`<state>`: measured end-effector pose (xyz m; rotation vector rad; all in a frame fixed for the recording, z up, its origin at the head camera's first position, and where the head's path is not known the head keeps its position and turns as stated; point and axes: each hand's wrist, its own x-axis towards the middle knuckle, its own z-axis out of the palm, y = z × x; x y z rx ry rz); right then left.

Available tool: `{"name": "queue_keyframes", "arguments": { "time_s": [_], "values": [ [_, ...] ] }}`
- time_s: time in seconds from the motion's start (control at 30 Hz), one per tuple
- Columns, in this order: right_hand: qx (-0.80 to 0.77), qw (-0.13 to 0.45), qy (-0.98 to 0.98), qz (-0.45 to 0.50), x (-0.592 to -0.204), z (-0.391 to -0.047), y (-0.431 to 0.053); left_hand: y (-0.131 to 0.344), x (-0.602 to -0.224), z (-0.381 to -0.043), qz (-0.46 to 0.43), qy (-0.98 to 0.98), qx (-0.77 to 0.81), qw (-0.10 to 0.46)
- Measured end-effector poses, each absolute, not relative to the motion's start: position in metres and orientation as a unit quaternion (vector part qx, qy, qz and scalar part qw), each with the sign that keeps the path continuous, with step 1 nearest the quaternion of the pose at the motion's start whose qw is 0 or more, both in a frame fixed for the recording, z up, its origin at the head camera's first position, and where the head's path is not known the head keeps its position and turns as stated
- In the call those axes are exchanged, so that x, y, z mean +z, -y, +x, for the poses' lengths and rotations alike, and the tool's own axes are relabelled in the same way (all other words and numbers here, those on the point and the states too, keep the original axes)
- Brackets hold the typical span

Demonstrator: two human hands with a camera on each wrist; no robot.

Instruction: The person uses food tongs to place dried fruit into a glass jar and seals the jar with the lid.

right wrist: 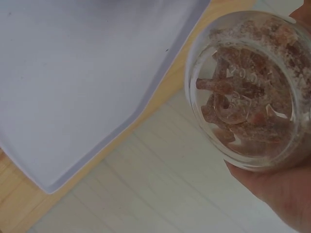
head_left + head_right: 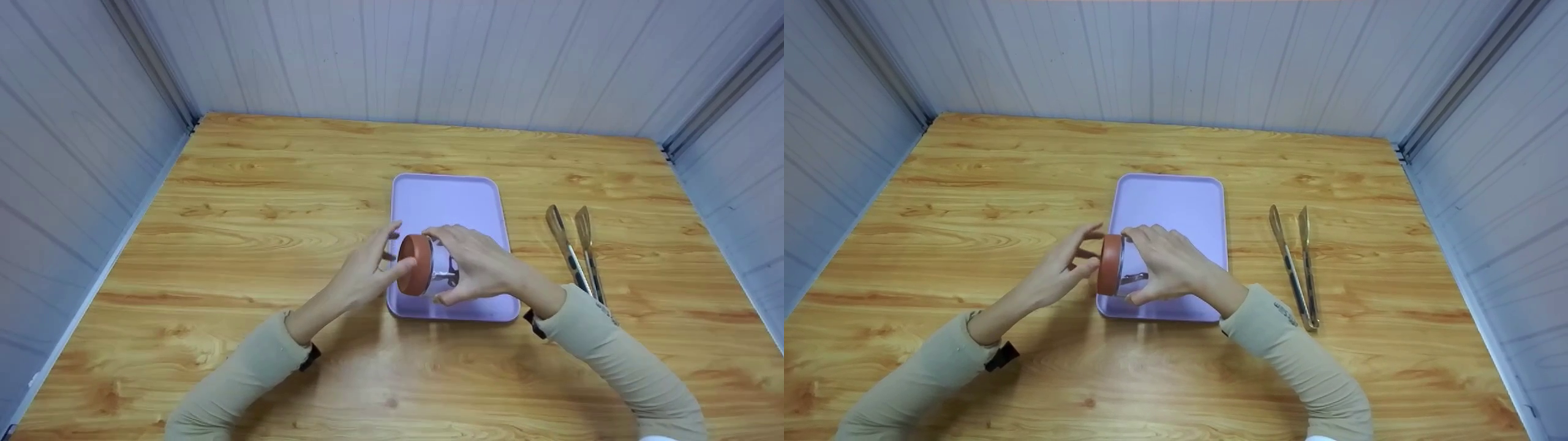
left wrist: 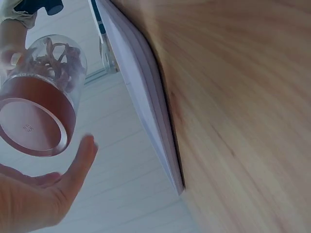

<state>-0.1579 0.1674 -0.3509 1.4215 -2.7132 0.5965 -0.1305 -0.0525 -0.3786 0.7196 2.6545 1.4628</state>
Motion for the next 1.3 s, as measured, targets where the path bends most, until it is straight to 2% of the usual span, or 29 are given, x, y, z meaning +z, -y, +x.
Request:
{"name": "queue_keyframes", "arguments": {
  "time_s": [0.1, 0.2, 0.4, 0.53, 0.63, 0.8, 0.97, 1.07, 1.3],
  "values": [
    [0.186, 0.007, 0.869, 0.458, -0.3507, -0.1573, -0.1663, 0.0511, -0.3779, -0.1322, 0.220, -0.854, 0.470, 0.033],
    [0.180, 0.006, 0.869, 0.460, -0.3512, -0.1571, -0.1661, 0.0524, -0.3777, -0.1331, 0.251, -0.850, 0.462, 0.037],
    [0.177, 0.008, 0.870, 0.460, -0.3521, -0.1573, -0.1675, 0.0574, -0.3796, -0.1347, 0.373, -0.834, 0.404, -0.049],
    [0.179, 0.014, 0.869, 0.461, -0.3529, -0.1580, -0.1686, 0.0580, -0.3808, -0.1333, 0.393, -0.829, 0.388, -0.083],
    [0.180, 0.021, 0.869, 0.461, -0.3527, -0.1588, -0.1687, 0.0570, -0.3808, -0.1305, 0.342, -0.836, 0.423, -0.066],
    [0.176, 0.023, 0.870, 0.459, -0.3511, -0.1591, -0.1683, 0.0534, -0.3799, -0.1276, 0.237, -0.847, 0.476, 0.006],
    [0.175, 0.022, 0.871, 0.458, -0.3510, -0.1579, -0.1666, 0.0502, -0.3799, -0.1286, 0.234, -0.835, 0.495, 0.045],
    [0.174, 0.022, 0.871, 0.459, -0.3511, -0.1578, -0.1668, 0.0513, -0.3804, -0.1298, 0.262, -0.829, 0.493, 0.027],
    [0.188, 0.024, 0.861, 0.473, -0.3538, -0.1590, -0.1685, 0.0564, -0.3858, -0.1329, 0.367, -0.825, 0.426, -0.060]
  ]
}}
